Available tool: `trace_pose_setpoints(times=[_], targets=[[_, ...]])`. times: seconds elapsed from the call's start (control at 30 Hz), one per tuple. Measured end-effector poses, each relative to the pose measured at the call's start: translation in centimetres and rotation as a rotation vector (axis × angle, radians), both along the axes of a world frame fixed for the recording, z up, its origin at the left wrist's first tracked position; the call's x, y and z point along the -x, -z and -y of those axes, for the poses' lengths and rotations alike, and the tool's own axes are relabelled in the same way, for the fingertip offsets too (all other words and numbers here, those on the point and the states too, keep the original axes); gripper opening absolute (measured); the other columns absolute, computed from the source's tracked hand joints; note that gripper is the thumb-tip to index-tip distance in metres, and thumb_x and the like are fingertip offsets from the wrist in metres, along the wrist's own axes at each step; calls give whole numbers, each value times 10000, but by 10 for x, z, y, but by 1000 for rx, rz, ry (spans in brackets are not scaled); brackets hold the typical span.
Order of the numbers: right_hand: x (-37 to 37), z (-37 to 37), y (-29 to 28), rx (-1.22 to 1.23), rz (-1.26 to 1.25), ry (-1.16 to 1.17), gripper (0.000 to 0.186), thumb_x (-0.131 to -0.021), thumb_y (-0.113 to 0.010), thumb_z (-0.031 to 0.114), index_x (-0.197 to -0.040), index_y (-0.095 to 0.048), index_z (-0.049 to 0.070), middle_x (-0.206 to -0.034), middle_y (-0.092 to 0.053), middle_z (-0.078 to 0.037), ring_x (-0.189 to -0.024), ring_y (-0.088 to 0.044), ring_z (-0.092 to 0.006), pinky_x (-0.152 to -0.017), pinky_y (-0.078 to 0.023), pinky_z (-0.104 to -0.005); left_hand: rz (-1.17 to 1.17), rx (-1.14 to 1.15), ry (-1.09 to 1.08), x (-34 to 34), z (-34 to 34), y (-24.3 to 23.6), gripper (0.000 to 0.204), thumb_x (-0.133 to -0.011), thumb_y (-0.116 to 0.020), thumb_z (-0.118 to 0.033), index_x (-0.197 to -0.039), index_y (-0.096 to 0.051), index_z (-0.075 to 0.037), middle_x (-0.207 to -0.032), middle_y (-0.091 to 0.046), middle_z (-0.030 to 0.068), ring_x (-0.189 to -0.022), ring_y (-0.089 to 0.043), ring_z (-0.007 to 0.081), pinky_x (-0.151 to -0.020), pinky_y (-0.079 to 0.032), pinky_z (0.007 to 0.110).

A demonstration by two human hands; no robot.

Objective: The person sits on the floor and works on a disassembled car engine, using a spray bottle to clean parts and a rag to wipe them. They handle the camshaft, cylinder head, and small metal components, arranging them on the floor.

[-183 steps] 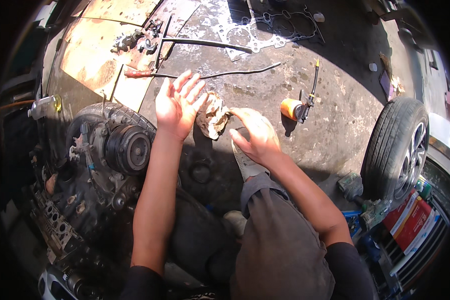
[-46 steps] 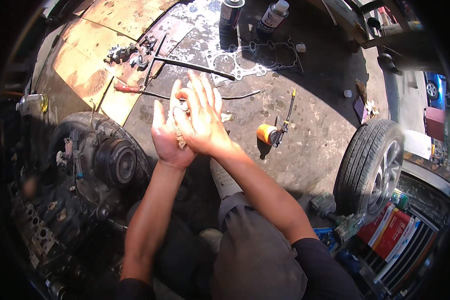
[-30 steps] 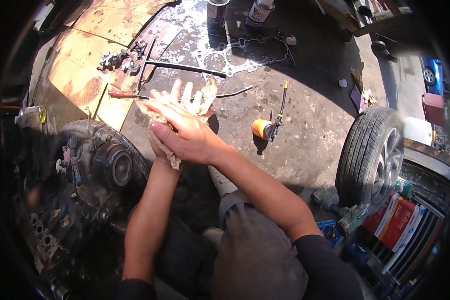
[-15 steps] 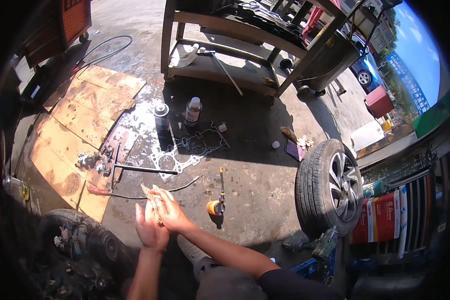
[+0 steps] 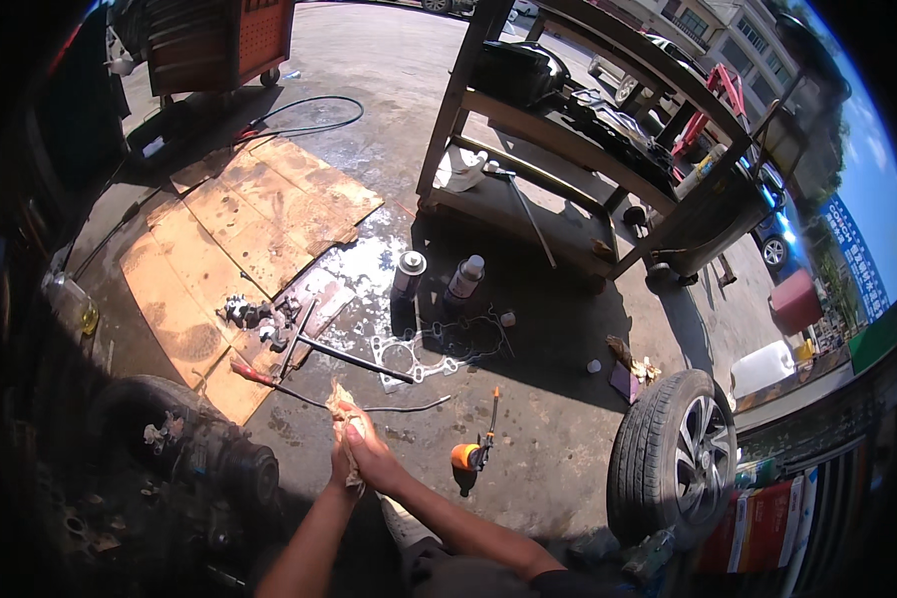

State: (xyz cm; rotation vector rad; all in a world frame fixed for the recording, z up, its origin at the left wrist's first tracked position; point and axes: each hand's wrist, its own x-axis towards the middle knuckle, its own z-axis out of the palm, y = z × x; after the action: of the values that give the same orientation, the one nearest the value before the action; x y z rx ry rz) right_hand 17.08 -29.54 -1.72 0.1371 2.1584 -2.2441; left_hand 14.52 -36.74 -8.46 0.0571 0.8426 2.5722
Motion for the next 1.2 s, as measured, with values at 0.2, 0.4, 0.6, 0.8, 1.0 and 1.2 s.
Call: trace_pose_setpoints(times=[0.2,0.4,0.6,0.8,1.0,1.2], targets=[[-26,8,1,445,187,109,533,-1114,-283,305,-1532,-255,-25,-1545,-357,-160,-1439,-328,-243,-1179,-254,-350,-304,600,-193,27,-5,-23,638,-1073,-379,-353,-1553,-233,43,-1603,-302,152,-1492,-251,230,-1222,-166,347],[-8,3,-7,114,80,151,493,-1102,-347,254,-1476,-357,-67,-1465,-477,-171,-1353,-458,-255,-1132,-340,-341,316,9,-57,-12,-4,-83,591,-1110,-303,-372,-1566,-232,-3,-1561,-347,86,-1408,-357,163,-1176,-265,302],[19,-37,49,291,15,442,451,-1057,-498,182,-1460,-419,-5,-1432,-515,-128,-1303,-520,-257,-1069,-455,-396,-22,128,75,-32,-23,-68,587,-1110,-297,-336,-1561,-211,30,-1615,-270,103,-1491,-234,182,-1226,-159,333],[44,-100,63,1160,146,265,438,-1057,-436,318,-1409,-490,63,-1395,-562,-145,-1293,-538,-308,-1097,-432,-482,64,-587,430,9,-10,-104,908,-979,-302,-707,-1601,-128,-69,-1658,-186,130,-1530,-168,307,-1230,-143,512],[8,-24,19,905,67,363,530,-1070,-431,282,-1534,-300,63,-1575,-356,-119,-1420,-391,-279,-1173,-348,-438,377,-637,150,23,-12,-72,724,-1032,-356,-550,-1605,-180,-145,-1654,-195,141,-1521,-200,295,-1228,-180,482],[-2,-43,38,1027,260,399,457,-1072,-379,447,-1254,-564,71,-1079,-661,-118,-847,-657,-264,-783,-565,-439,-566,678,184,0,-26,-58,598,-1043,-439,-346,-1539,-327,-32,-1582,-348,187,-1466,-339,280,-1210,-250,396]])
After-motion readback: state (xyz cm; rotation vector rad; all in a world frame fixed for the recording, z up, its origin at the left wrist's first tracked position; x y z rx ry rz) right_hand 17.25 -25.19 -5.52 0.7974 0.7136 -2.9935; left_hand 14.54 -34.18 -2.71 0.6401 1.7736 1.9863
